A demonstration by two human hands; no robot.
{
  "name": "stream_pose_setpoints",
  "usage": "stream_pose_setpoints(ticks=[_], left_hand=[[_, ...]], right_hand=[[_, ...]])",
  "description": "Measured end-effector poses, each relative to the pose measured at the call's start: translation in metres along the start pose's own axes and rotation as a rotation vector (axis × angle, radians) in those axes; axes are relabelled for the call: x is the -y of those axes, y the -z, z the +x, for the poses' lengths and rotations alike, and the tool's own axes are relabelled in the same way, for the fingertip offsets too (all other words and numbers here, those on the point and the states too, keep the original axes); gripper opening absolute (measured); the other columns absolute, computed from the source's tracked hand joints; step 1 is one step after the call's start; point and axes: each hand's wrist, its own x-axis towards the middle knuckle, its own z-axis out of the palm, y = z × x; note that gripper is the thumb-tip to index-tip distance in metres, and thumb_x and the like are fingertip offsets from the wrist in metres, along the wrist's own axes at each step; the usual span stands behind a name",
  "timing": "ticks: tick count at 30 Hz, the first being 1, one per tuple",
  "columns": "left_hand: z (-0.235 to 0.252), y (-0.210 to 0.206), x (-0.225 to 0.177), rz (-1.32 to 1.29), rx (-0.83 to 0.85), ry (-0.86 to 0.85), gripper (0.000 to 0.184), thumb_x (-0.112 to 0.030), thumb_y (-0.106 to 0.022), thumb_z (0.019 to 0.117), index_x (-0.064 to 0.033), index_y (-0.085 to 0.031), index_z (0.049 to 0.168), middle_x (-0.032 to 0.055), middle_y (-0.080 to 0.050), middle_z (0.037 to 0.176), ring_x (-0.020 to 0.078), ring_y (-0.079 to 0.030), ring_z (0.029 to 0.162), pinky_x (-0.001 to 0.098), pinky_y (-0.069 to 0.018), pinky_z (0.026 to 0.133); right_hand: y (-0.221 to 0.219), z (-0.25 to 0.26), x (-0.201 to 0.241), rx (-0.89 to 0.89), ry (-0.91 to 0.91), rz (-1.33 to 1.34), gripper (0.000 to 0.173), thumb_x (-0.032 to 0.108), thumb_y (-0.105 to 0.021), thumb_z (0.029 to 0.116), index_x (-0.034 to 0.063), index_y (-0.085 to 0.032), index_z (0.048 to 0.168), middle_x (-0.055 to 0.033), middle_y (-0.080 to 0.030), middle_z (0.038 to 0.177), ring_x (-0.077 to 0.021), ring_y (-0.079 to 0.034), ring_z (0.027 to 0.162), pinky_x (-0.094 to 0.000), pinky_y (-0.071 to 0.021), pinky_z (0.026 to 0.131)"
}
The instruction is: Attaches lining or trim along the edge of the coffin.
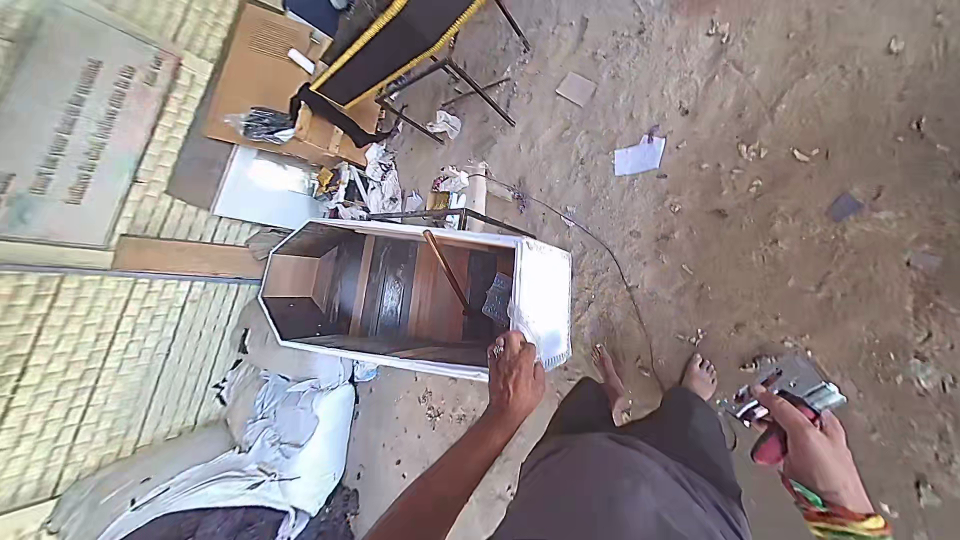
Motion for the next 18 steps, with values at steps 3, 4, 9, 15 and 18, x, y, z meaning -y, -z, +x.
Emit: stream_pose_setpoints(ticks=[3,4,9,15,18], left_hand=[[0.006,0.017,-0.013,-0.314,0.141,0.121,0.041,-0.03,-0.06,0.0959,0.0032,-0.068,0.119,0.0202,-0.063,0.13,0.0342,-0.058,0.126,0.0506,-0.0467,0.107],[0.008,0.025,-0.017,-0.482,0.188,0.18,0.044,-0.032,-0.06,0.0981,0.0038,-0.066,0.124,0.0194,-0.067,0.126,0.0309,-0.062,0.123,0.0493,-0.0477,0.107],[0.049,0.07,-0.035,-1.405,0.349,0.368,0.02,-0.008,-0.055,0.1035,0.0087,-0.06,0.113,0.0175,-0.074,0.085,0.0267,-0.075,0.082,0.043,-0.0619,0.087],[0.158,0.165,-0.048,-1.371,0.333,0.21,0.033,-0.017,-0.04,0.1123,0.0074,-0.06,0.121,0.0152,-0.075,0.095,0.0225,-0.075,0.088,0.0379,-0.061,0.087],[0.207,0.161,-0.046,-1.197,0.374,0.129,0.03,-0.016,-0.048,0.1098,0.0056,-0.061,0.125,0.0143,-0.074,0.106,0.0199,-0.074,0.096,0.0356,-0.0602,0.089]], right_hand=[[-0.008,0.011,0.021,0.037,-0.041,0.146,0.019,0.012,-0.062,0.0912,0.0051,-0.058,0.108,0.0004,-0.07,0.076,-0.0109,-0.068,0.06,-0.0298,-0.0594,0.054],[-0.011,0.013,0.026,0.066,-0.053,0.179,0.013,0.012,-0.058,0.0935,0.0055,-0.059,0.105,-0.0005,-0.071,0.075,-0.0116,-0.068,0.06,-0.0296,-0.0597,0.054],[-0.018,0.018,0.028,0.145,-0.083,0.113,0.012,0.014,-0.059,0.095,0.0048,-0.059,0.104,-0.0022,-0.071,0.077,-0.0138,-0.069,0.063,-0.0325,-0.061,0.058],[-0.027,0.028,0.01,0.159,-0.194,0.091,0.015,0.02,-0.059,0.0985,0.0051,-0.061,0.101,-0.0045,-0.072,0.08,-0.0177,-0.071,0.07,-0.0394,-0.0631,0.066],[-0.038,0.03,0.0,0.124,-0.188,0.036,0.015,0.019,-0.061,0.097,0.0041,-0.062,0.1,-0.0031,-0.07,0.076,-0.0151,-0.069,0.065,-0.0357,-0.0613,0.061]])
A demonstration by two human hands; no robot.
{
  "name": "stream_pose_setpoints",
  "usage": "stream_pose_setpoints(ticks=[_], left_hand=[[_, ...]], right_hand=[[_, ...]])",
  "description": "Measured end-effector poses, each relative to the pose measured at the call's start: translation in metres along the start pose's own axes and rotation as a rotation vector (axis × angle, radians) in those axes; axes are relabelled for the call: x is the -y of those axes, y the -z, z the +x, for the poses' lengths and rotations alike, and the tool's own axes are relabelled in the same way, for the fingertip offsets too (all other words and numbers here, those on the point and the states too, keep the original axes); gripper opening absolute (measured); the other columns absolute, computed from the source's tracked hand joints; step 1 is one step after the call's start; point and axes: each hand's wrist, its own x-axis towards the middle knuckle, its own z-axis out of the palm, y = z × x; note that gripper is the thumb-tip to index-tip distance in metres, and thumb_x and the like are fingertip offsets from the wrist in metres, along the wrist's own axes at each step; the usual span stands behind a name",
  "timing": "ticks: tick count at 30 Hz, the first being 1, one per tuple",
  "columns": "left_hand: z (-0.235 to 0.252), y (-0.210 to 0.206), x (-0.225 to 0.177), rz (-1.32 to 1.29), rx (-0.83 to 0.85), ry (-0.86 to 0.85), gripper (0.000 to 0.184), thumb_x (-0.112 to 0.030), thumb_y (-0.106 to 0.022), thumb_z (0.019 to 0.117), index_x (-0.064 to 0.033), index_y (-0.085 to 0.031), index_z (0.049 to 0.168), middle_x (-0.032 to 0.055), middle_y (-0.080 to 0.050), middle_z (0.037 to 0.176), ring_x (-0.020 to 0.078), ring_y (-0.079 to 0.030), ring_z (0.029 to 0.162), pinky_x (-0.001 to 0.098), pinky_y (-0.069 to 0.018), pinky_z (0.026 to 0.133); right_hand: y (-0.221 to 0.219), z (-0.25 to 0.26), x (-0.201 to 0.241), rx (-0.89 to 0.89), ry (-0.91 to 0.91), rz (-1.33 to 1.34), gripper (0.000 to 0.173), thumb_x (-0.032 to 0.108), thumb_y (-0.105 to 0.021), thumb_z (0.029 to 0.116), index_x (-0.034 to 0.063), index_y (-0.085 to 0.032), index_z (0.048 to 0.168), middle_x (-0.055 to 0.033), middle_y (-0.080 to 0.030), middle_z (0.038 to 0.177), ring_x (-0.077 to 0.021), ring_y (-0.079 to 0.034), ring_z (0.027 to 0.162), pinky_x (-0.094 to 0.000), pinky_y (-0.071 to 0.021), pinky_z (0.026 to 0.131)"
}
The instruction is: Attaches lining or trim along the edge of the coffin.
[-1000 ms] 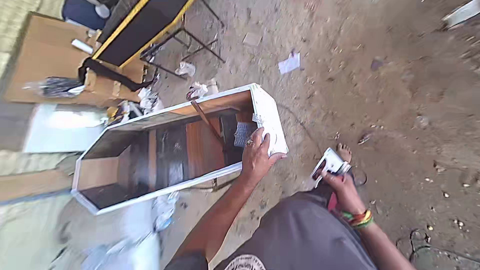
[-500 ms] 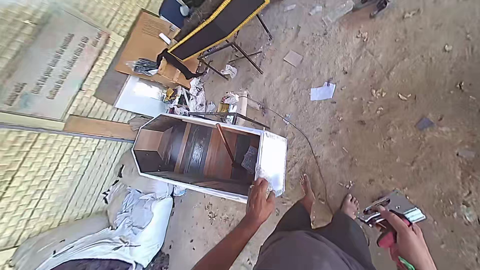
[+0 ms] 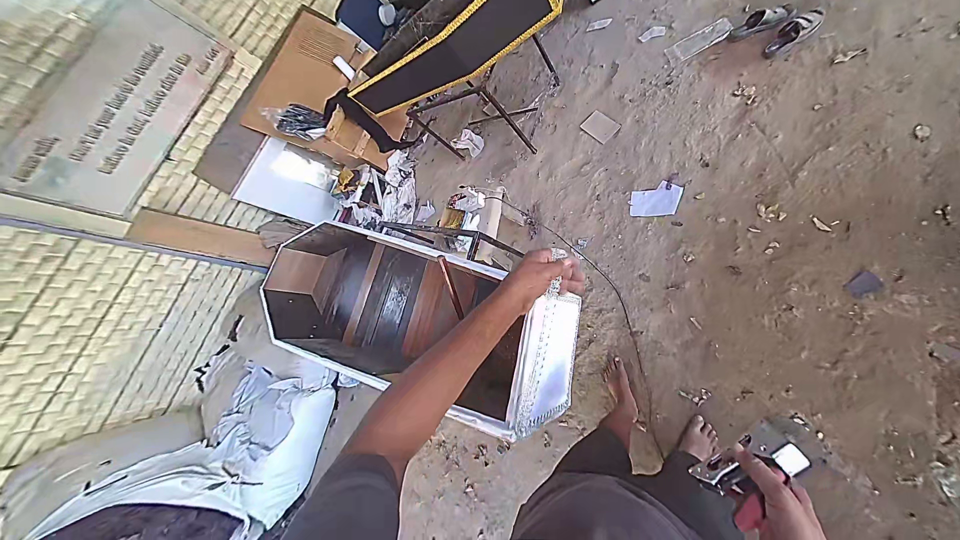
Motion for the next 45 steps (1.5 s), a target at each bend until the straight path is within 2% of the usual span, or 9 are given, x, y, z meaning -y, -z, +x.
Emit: stream_pose_setpoints(ticks=[2,4,8,12,17,22,34,40,45], left_hand=[[0.035,0.008,0.006,0.418,0.002,-0.066,0.038,-0.033,-0.059,0.1055,0.0033,-0.068,0.106,0.0122,-0.069,0.098,0.0188,-0.065,0.092,0.0403,-0.0516,0.088],[0.062,0.012,0.007,0.789,0.11,-0.073,0.05,-0.044,-0.053,0.1068,0.0026,-0.065,0.094,0.0159,-0.061,0.088,0.0271,-0.059,0.084,0.0505,-0.0484,0.083],[0.101,0.004,0.006,1.164,0.339,-0.01,0.05,-0.041,-0.046,0.1096,0.0048,-0.065,0.108,0.024,-0.065,0.103,0.0369,-0.064,0.1,0.0589,-0.0483,0.091],[0.124,-0.002,0.02,1.356,0.267,0.067,0.046,-0.041,-0.049,0.1071,0.0007,-0.067,0.12,0.0243,-0.065,0.127,0.041,-0.061,0.123,0.0653,-0.0472,0.099],[0.123,0.009,0.024,1.4,0.129,0.132,0.039,-0.034,-0.05,0.1051,-0.0013,-0.068,0.117,0.022,-0.067,0.125,0.0402,-0.063,0.121,0.0645,-0.0487,0.096],[0.106,0.027,0.017,1.375,0.045,0.164,0.042,-0.036,-0.046,0.1069,-0.0016,-0.069,0.112,0.0209,-0.069,0.12,0.0384,-0.065,0.117,0.0621,-0.0504,0.093],[0.107,0.037,0.026,1.281,0.034,0.155,0.046,-0.041,-0.046,0.1083,-0.0011,-0.069,0.109,0.022,-0.07,0.114,0.0394,-0.066,0.114,0.0629,-0.0501,0.093],[0.108,0.04,0.027,1.324,0.012,0.159,0.045,-0.04,-0.046,0.1081,-0.0013,-0.069,0.107,0.0216,-0.07,0.113,0.0389,-0.066,0.113,0.0619,-0.0506,0.092],[0.105,0.049,0.032,1.378,0.021,0.117,0.048,-0.04,-0.044,0.1092,0.0,-0.07,0.104,0.022,-0.071,0.109,0.0389,-0.066,0.112,0.0601,-0.05,0.094]], right_hand=[[-0.009,0.002,-0.003,-0.033,0.007,-0.011,0.018,0.019,-0.062,0.0966,0.0032,-0.06,0.104,-0.0026,-0.069,0.076,-0.0141,-0.068,0.064,-0.0348,-0.0611,0.06],[-0.018,0.005,-0.007,-0.059,0.001,-0.019,0.019,0.02,-0.062,0.0974,0.0031,-0.06,0.106,-0.0025,-0.068,0.076,-0.0138,-0.067,0.063,-0.0343,-0.06,0.058],[-0.035,0.013,-0.016,-0.086,0.01,-0.022,0.017,0.019,-0.062,0.0974,0.0027,-0.063,0.103,-0.003,-0.068,0.071,-0.0135,-0.065,0.056,-0.0329,-0.0581,0.052],[-0.049,0.023,-0.027,-0.121,-0.01,-0.017,0.02,0.02,-0.064,0.096,0.003,-0.061,0.105,-0.002,-0.066,0.072,-0.0123,-0.064,0.058,-0.0325,-0.0575,0.053],[-0.062,0.034,-0.034,-0.168,-0.054,-0.039,0.016,0.018,-0.065,0.0959,0.0028,-0.06,0.098,-0.0023,-0.061,0.06,-0.0119,-0.056,0.042,-0.0299,-0.0504,0.039],[-0.064,0.043,-0.033,-0.141,-0.075,-0.08,0.02,0.022,-0.064,0.0981,0.0022,-0.06,0.096,-0.0039,-0.057,0.053,-0.0146,-0.053,0.037,-0.0326,-0.0495,0.038],[-0.052,0.058,-0.019,-0.145,-0.079,-0.159,0.015,0.014,-0.067,0.0952,0.0027,-0.057,0.098,-0.0037,-0.054,0.053,-0.0147,-0.05,0.034,-0.0328,-0.0475,0.034],[-0.049,0.062,-0.017,-0.089,-0.077,-0.211,0.025,0.001,-0.069,0.0839,0.0025,-0.058,0.107,-0.005,-0.057,0.058,-0.0147,-0.048,0.035,-0.033,-0.0438,0.032],[-0.067,0.064,-0.009,-0.004,-0.058,-0.178,0.018,0.002,-0.067,0.0866,0.0035,-0.061,0.104,-0.0037,-0.059,0.058,-0.0132,-0.048,0.034,-0.0309,-0.0429,0.031]])
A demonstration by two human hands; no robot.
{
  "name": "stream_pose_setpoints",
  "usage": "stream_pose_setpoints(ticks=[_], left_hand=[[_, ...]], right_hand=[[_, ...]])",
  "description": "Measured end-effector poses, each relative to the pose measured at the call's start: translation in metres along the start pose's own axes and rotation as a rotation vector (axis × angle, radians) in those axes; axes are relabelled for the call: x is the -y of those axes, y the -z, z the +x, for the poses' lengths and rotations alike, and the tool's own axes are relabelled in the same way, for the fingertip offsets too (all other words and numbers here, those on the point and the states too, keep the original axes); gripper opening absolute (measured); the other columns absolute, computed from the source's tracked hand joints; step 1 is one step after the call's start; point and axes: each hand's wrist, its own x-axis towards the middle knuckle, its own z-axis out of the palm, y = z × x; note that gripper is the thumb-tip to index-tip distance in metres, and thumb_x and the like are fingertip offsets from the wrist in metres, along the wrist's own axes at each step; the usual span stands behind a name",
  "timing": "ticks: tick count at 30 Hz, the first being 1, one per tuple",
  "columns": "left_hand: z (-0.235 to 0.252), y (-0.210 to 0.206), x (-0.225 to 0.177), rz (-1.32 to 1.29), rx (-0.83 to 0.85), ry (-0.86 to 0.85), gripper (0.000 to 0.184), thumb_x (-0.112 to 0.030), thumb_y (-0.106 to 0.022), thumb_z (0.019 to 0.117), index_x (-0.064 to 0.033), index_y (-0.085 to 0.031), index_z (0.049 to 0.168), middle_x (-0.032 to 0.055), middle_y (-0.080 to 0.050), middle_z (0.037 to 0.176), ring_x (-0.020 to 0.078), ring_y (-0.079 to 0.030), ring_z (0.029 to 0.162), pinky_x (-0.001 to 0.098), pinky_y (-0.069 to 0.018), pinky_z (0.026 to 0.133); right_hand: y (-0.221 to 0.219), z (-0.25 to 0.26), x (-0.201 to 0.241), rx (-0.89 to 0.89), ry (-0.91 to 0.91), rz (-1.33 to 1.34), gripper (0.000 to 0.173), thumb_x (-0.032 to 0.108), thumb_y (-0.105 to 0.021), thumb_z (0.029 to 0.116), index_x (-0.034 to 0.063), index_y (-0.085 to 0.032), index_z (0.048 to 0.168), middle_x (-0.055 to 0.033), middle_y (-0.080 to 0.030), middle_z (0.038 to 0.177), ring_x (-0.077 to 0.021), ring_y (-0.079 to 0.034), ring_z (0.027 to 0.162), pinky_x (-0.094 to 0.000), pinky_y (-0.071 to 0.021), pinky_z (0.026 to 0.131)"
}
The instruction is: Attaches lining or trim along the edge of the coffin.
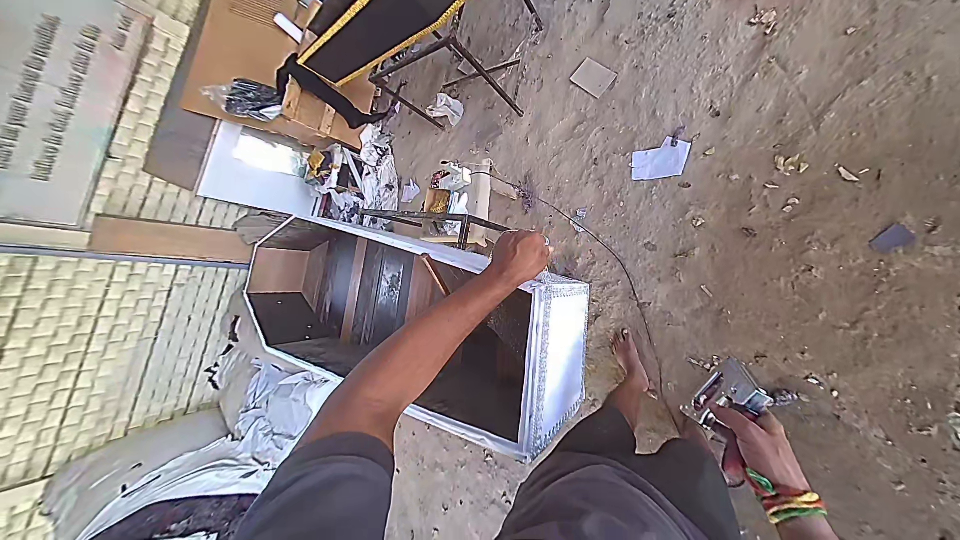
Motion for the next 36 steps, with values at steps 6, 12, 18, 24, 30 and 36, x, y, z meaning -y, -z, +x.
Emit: stream_pose_setpoints(ticks=[6,12,18,24,30,36], left_hand=[[0.003,-0.006,0.017,-0.004,-0.003,-0.059,0.051,-0.04,-0.041,0.1099,0.0025,-0.067,0.102,0.0229,-0.069,0.109,0.0384,-0.065,0.114,0.0581,-0.0463,0.1],[-0.005,-0.024,0.047,-0.187,-0.031,-0.049,0.055,-0.042,-0.041,0.1087,0.0041,-0.064,0.091,0.0234,-0.066,0.095,0.0401,-0.065,0.1,0.0598,-0.0476,0.092],[-0.007,-0.05,0.08,-0.357,-0.076,0.021,0.06,-0.049,-0.044,0.1065,0.0003,-0.057,0.076,0.0167,-0.06,0.08,0.0345,-0.062,0.083,0.0566,-0.0482,0.08],[0.007,-0.078,0.109,-0.3,-0.368,-0.2,0.061,-0.044,-0.042,0.1044,-0.0022,-0.047,0.06,0.0152,-0.056,0.065,0.0325,-0.062,0.068,0.0533,-0.047,0.065],[0.032,-0.11,0.122,-0.333,-0.768,-0.47,0.055,-0.031,-0.047,0.1015,-0.0072,-0.042,0.052,0.011,-0.052,0.052,0.0272,-0.059,0.054,0.045,-0.045,0.053],[0.033,-0.11,0.123,-0.341,-0.742,-0.475,0.055,-0.031,-0.047,0.1017,-0.0075,-0.044,0.052,0.0099,-0.052,0.052,0.0253,-0.059,0.054,0.044,-0.0443,0.052]], right_hand=[[-0.026,0.022,-0.002,0.101,0.064,-0.247,0.042,0.039,-0.078,0.0837,0.0043,-0.066,0.104,-0.0066,-0.065,0.071,-0.0193,-0.062,0.057,-0.0427,-0.0552,0.058],[-0.084,-0.001,0.041,0.335,0.119,-0.245,0.044,0.033,-0.077,0.0833,0.0081,-0.065,0.118,-0.0011,-0.074,0.09,-0.0116,-0.072,0.078,-0.0335,-0.0606,0.075],[-0.134,-0.001,0.052,0.476,0.15,-0.364,0.053,0.041,-0.078,0.078,0.0103,-0.064,0.12,-0.0004,-0.071,0.094,-0.0107,-0.069,0.084,-0.0357,-0.0583,0.079],[-0.153,0.005,0.067,0.625,0.146,-0.337,0.044,0.038,-0.078,0.0809,0.0131,-0.066,0.115,0.0031,-0.071,0.09,-0.007,-0.069,0.078,-0.0305,-0.0587,0.075],[-0.162,0.013,0.095,0.672,0.184,-0.229,0.039,0.035,-0.079,0.0792,0.0155,-0.066,0.11,0.0091,-0.071,0.087,-0.0018,-0.069,0.078,-0.0239,-0.0589,0.074],[-0.163,0.026,0.105,0.756,0.192,-0.175,0.031,0.033,-0.082,0.08,0.0172,-0.068,0.103,0.0102,-0.072,0.084,-0.0007,-0.068,0.076,-0.022,-0.0587,0.072]])
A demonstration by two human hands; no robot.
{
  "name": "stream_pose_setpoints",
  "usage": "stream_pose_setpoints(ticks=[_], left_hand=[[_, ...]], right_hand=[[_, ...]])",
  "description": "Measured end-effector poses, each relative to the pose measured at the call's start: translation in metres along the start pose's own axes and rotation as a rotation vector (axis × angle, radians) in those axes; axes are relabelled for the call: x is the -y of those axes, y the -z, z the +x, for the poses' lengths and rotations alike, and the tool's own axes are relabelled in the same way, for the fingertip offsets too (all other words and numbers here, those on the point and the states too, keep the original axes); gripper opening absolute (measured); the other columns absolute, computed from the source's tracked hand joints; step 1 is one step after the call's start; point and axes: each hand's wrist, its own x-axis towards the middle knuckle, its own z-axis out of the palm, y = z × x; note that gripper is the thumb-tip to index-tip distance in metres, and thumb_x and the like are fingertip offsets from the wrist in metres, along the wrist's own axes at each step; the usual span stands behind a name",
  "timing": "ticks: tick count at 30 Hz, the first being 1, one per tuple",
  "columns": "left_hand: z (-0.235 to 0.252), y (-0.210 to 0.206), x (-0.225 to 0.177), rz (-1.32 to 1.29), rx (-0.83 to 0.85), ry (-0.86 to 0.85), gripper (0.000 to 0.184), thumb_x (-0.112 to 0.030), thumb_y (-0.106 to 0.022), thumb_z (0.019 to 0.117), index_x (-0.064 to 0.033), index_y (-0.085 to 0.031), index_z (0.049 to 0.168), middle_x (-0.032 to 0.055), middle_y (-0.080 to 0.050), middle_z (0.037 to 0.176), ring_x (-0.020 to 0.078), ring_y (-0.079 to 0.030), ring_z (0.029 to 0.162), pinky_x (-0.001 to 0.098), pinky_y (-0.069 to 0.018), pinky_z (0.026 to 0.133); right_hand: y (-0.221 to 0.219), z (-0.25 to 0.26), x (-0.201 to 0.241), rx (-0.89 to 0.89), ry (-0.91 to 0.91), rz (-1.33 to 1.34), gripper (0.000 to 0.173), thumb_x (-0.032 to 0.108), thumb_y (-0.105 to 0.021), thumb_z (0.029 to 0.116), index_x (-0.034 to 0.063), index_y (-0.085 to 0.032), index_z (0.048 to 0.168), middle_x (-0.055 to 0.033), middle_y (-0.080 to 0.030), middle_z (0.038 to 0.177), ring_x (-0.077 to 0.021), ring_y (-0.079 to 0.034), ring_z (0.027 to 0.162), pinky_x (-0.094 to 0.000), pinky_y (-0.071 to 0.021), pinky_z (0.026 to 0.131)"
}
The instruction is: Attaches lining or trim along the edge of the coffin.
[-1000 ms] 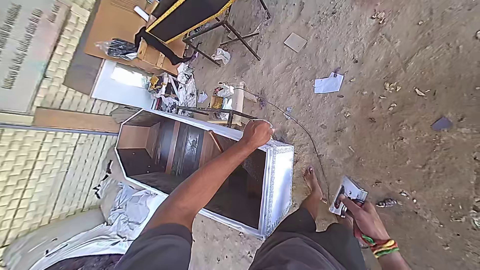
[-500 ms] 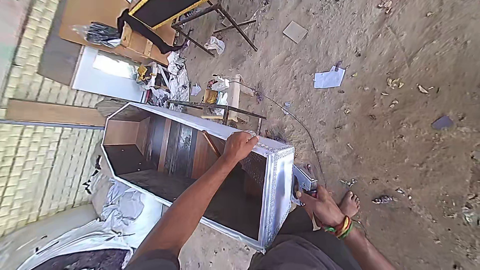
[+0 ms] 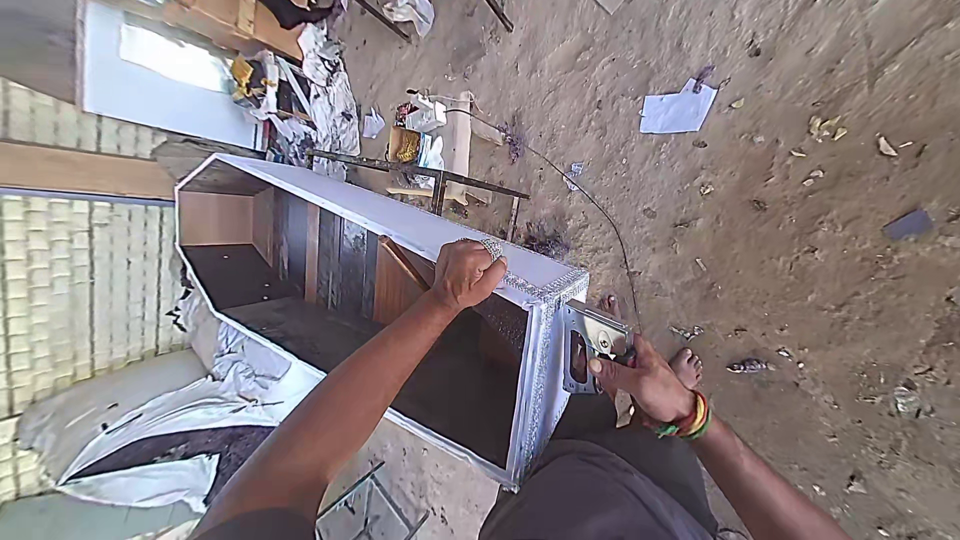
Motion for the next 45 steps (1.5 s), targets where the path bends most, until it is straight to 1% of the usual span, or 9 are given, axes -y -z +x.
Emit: stream_pose_setpoints(ticks=[3,10,18,27,31,34,37,40,45], left_hand=[[-0.001,-0.001,0.002,0.005,-0.006,0.007,0.054,-0.032,-0.047,0.1017,-0.0071,-0.05,0.053,0.01,-0.057,0.054,0.0249,-0.061,0.055,0.0441,-0.0469,0.053],[0.0,0.0,0.0,0.026,0.023,0.018,0.055,-0.032,-0.046,0.1023,-0.0066,-0.051,0.054,0.0114,-0.059,0.056,0.026,-0.063,0.056,0.0444,-0.0478,0.053],[0.0,-0.002,0.002,0.031,0.009,0.004,0.054,-0.032,-0.045,0.1023,-0.0067,-0.055,0.056,0.0104,-0.06,0.056,0.0245,-0.063,0.057,0.043,-0.048,0.054],[-0.001,-0.003,0.0,0.043,0.011,0.021,0.053,-0.031,-0.046,0.1015,-0.0058,-0.056,0.056,0.0113,-0.061,0.057,0.0254,-0.063,0.058,0.0444,-0.0483,0.055],[0.001,-0.001,0.002,0.036,0.016,0.033,0.052,-0.031,-0.047,0.1011,-0.0052,-0.057,0.057,0.011,-0.059,0.057,0.0249,-0.063,0.058,0.0436,-0.0493,0.057],[0.004,0.001,-0.005,0.066,0.07,0.142,0.053,-0.034,-0.05,0.0989,-0.0016,-0.061,0.059,0.0138,-0.061,0.061,0.0294,-0.064,0.061,0.0493,-0.0518,0.06],[-0.009,0.003,-0.009,0.076,0.127,0.164,0.054,-0.03,-0.052,0.1003,-0.0004,-0.047,0.055,0.0178,-0.056,0.06,0.034,-0.062,0.061,0.0526,-0.0498,0.06],[-0.003,-0.004,0.01,0.002,0.031,0.059,0.049,-0.026,-0.051,0.0992,-0.0033,-0.05,0.055,0.0135,-0.058,0.058,0.0271,-0.062,0.059,0.0469,-0.0481,0.06],[0.0,-0.005,0.012,-0.017,0.031,0.055,0.046,-0.024,-0.049,0.0981,-0.0039,-0.054,0.057,0.0109,-0.057,0.057,0.0241,-0.06,0.059,0.0443,-0.0466,0.061]], right_hand=[[0.002,0.004,-0.006,0.053,0.011,-0.019,0.031,0.042,-0.083,0.0779,0.0202,-0.064,0.092,0.0118,-0.067,0.077,0.0001,-0.064,0.07,-0.0219,-0.0558,0.067],[-0.002,0.02,-0.009,0.218,0.276,-0.011,0.027,0.036,-0.077,0.088,0.0147,-0.07,0.103,0.0123,-0.071,0.089,0.0053,-0.067,0.083,-0.0185,-0.0575,0.076],[0.006,0.03,-0.016,0.212,0.306,-0.069,0.032,0.045,-0.076,0.0878,0.0139,-0.07,0.094,0.0107,-0.068,0.08,0.0043,-0.064,0.075,-0.0198,-0.0556,0.069],[-0.022,0.045,-0.043,-0.137,0.598,-0.138,0.034,0.037,-0.074,0.0858,0.0051,-0.073,0.097,0.0037,-0.076,0.089,0.0065,-0.069,0.088,-0.0176,-0.0582,0.082],[-0.024,0.0,-0.061,-0.216,0.425,-0.187,0.032,0.04,-0.074,0.083,0.0094,-0.075,0.091,0.0044,-0.074,0.078,0.0005,-0.07,0.073,-0.0252,-0.0603,0.069],[-0.013,-0.043,-0.097,-0.188,0.194,-0.171,0.034,0.038,-0.078,0.0812,0.0111,-0.073,0.102,0.0065,-0.074,0.086,-0.0002,-0.07,0.08,-0.0255,-0.0605,0.076],[-0.012,-0.075,-0.111,-0.029,-0.011,-0.201,0.054,0.029,-0.077,0.083,0.0049,-0.063,0.129,-0.0019,-0.072,0.106,-0.0048,-0.068,0.092,-0.0279,-0.0581,0.084],[-0.007,-0.063,-0.107,0.156,0.046,-0.211,0.058,0.026,-0.075,0.085,0.0069,-0.058,0.137,-0.0031,-0.067,0.119,-0.0025,-0.065,0.098,-0.0229,-0.0558,0.085],[-0.018,-0.053,-0.113,0.286,0.268,-0.213,0.047,0.046,-0.07,0.0914,0.0063,-0.067,0.116,-0.0009,-0.071,0.095,-0.0022,-0.066,0.086,-0.0238,-0.0569,0.078]])
